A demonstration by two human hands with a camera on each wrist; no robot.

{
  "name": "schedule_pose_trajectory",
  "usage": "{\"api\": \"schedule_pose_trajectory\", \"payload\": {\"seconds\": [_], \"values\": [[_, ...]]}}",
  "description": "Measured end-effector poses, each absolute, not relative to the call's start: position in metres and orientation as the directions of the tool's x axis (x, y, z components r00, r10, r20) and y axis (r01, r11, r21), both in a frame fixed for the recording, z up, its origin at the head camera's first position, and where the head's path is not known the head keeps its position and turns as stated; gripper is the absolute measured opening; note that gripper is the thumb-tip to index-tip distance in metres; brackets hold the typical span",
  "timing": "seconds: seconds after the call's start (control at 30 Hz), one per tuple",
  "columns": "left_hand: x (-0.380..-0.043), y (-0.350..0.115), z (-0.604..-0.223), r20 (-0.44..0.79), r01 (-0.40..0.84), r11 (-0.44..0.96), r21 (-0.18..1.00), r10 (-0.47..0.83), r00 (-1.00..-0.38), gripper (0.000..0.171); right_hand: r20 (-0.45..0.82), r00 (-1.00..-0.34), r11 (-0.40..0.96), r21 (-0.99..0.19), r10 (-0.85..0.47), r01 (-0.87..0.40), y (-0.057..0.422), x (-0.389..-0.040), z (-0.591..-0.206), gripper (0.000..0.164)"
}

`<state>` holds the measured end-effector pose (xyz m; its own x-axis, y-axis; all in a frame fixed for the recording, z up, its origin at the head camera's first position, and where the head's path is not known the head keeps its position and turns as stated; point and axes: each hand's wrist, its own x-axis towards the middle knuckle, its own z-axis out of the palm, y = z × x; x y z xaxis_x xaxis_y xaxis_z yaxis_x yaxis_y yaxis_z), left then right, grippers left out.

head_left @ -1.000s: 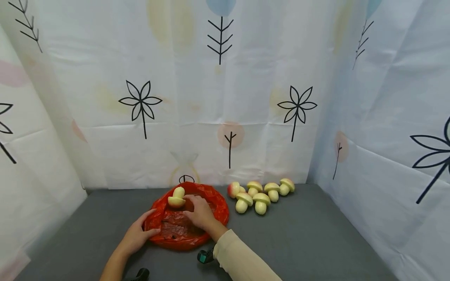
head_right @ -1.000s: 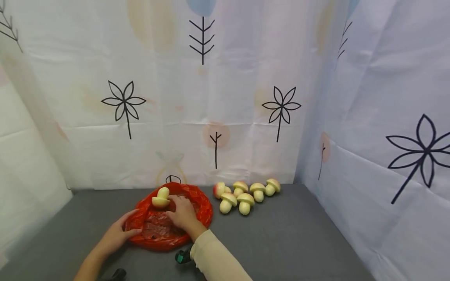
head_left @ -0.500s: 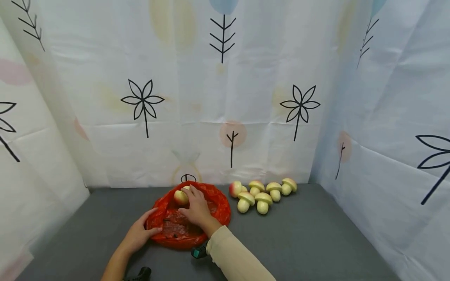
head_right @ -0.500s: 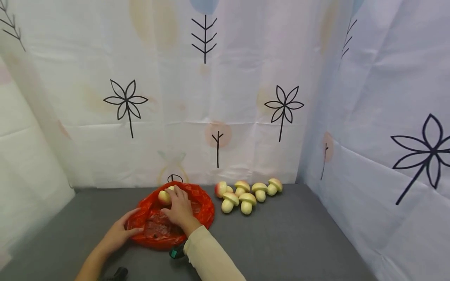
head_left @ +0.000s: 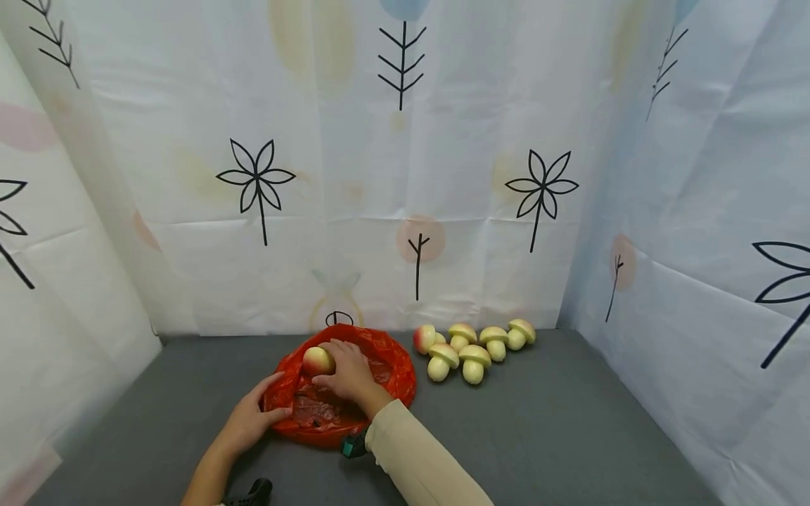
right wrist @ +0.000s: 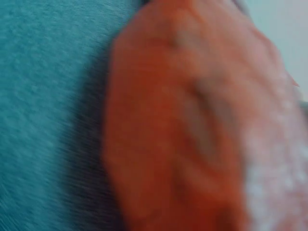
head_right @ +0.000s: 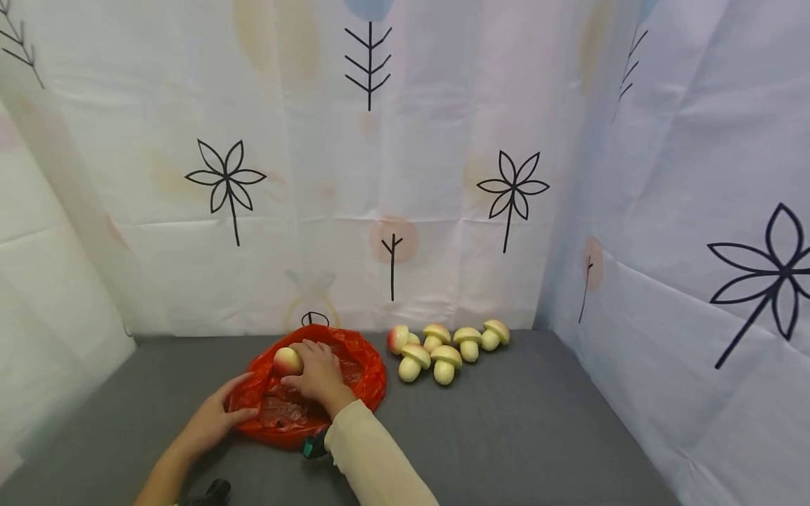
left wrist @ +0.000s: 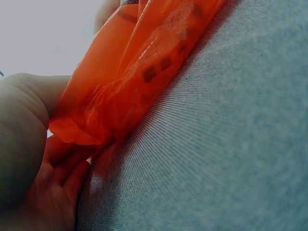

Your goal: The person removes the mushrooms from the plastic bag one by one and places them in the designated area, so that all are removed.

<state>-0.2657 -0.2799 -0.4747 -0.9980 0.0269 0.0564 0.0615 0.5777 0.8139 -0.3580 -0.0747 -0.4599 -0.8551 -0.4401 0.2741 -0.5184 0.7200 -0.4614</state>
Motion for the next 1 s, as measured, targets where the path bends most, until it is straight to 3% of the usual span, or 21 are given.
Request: {"api": "schedule_pose_trajectory", "payload": {"seconds": [0.37,1.0], "values": [[-0.266,-0.279,-0.475,0.062,0.066,0.586,0.807,0.027,-0.998,0.076,0.343,-0.841,0.624,-0.564,-0.419,-0.541,-0.066,-0.349,-0.461,0.053],[-0.269,-0.280,-0.476,0.065,0.066,0.599,0.798,0.023,-0.998,0.078,0.388,-0.776,0.605,-0.487,-0.496,-0.630,-0.031,-0.337,-0.449,0.056]]}}
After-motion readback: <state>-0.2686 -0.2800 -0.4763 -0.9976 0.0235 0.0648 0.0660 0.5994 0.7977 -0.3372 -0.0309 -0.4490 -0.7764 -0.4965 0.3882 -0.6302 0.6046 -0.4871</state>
